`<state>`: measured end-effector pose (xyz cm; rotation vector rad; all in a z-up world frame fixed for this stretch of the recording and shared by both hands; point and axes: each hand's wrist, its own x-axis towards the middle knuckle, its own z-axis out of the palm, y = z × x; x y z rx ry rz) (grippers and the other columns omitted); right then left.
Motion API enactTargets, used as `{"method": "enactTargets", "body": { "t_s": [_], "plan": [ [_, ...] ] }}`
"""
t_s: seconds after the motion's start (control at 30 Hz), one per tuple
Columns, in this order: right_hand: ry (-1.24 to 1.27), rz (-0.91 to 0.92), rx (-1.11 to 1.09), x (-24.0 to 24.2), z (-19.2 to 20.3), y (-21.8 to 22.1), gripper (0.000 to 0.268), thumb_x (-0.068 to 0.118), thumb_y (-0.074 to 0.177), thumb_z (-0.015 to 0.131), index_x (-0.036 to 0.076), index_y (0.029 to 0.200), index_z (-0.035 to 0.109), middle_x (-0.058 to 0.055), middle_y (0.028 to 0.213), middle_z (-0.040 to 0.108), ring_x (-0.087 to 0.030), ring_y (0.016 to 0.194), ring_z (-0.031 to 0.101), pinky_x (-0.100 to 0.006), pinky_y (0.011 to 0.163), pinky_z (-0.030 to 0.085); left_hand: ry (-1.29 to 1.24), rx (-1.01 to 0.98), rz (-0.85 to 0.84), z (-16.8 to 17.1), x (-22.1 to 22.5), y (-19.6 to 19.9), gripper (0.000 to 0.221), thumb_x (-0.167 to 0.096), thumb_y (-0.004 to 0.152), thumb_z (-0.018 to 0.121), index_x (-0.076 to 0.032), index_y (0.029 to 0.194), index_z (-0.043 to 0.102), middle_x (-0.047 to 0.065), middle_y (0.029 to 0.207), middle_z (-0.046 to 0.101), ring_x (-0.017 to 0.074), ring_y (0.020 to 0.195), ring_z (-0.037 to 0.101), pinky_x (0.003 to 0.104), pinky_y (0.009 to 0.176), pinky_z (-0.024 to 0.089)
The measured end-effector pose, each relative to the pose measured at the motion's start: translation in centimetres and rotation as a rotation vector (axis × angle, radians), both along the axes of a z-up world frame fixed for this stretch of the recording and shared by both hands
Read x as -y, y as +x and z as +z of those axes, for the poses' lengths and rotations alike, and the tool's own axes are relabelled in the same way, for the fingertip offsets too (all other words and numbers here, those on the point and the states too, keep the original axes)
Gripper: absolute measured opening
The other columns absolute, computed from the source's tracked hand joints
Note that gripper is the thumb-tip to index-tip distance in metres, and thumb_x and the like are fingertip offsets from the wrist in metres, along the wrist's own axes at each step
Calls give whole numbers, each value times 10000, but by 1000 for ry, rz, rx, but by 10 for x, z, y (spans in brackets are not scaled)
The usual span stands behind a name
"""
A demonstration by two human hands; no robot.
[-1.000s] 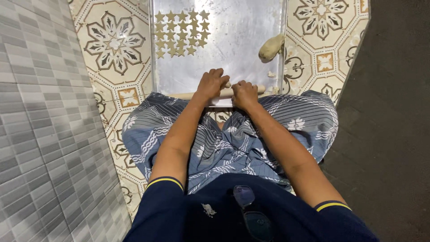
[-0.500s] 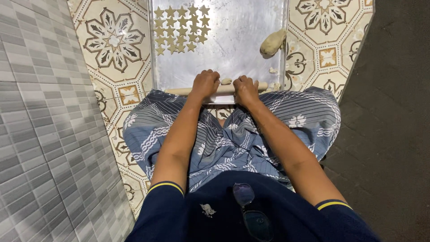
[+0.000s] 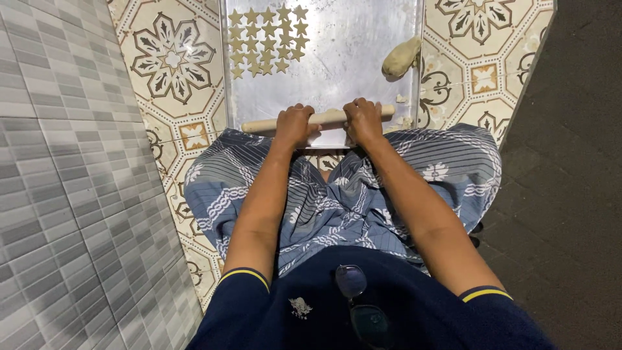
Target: Rolling out dough and using a star-shaped cutter to prepare cookies on a baking tray
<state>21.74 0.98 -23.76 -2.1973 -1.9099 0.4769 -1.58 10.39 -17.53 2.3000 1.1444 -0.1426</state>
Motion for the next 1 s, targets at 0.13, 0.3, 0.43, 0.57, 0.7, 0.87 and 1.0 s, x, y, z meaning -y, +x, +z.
{"method": "enactTargets", "body": {
  "t_s": [0.13,0.3,0.43,0.57,0.7,0.87,1.0],
  "plan": [
    [16,21,-6,2,33,-5,258,168,892,736,235,1140,713,-80,1135,633,-383,1094,637,-689,1076,355,-4,7,12,5,-2,-2,398,-426,885,758,-206,1209,689,87,1065,680,354,1077,676,514,905,520],
    [-35,100,-6,-2,29,-9,478,276,784,817,256,1244,687,-82,1192,626,-377,1128,620,-627,993,464,-29,-5,-65,-7,0,8,498,-466,890,750,-200,1294,631,109,1138,648,368,1126,650,532,931,519],
    [-32,140,51,-2,10,-10,483,275,780,835,244,1238,684,-45,1143,644,-329,1109,629,-596,1050,407,36,-27,-170,-9,9,32,630,-427,850,784,-212,1390,540,117,1234,594,393,1172,607,552,932,522],
    [-11,125,31,1,-1,-6,435,270,776,827,216,1178,669,-38,1076,624,-320,1085,624,-597,1089,367,-84,92,-129,-11,6,42,666,-454,848,733,-193,1427,532,147,1295,588,415,1229,580,576,977,492],
    [-90,93,-11,6,-8,-2,565,121,652,867,179,1157,620,-36,1082,590,-326,1097,624,-600,1133,331,-155,193,34,-45,-3,37,395,-271,996,515,-212,1375,610,121,1239,660,387,1199,632,544,965,519],
    [-107,51,11,12,-3,-4,536,69,638,840,175,1110,608,-49,1060,579,-340,1072,632,-604,1123,312,-87,197,-23,-15,-6,44,357,-300,904,695,-179,1240,682,136,1112,676,412,1112,665,540,935,544],
    [-139,36,-23,13,-13,-1,568,51,622,838,175,1120,597,-48,1074,574,-347,1098,621,-618,1129,285,-11,149,-89,-30,-10,55,274,-257,878,734,-190,1144,725,92,1025,687,359,1046,699,492,892,565]
  ]
}}
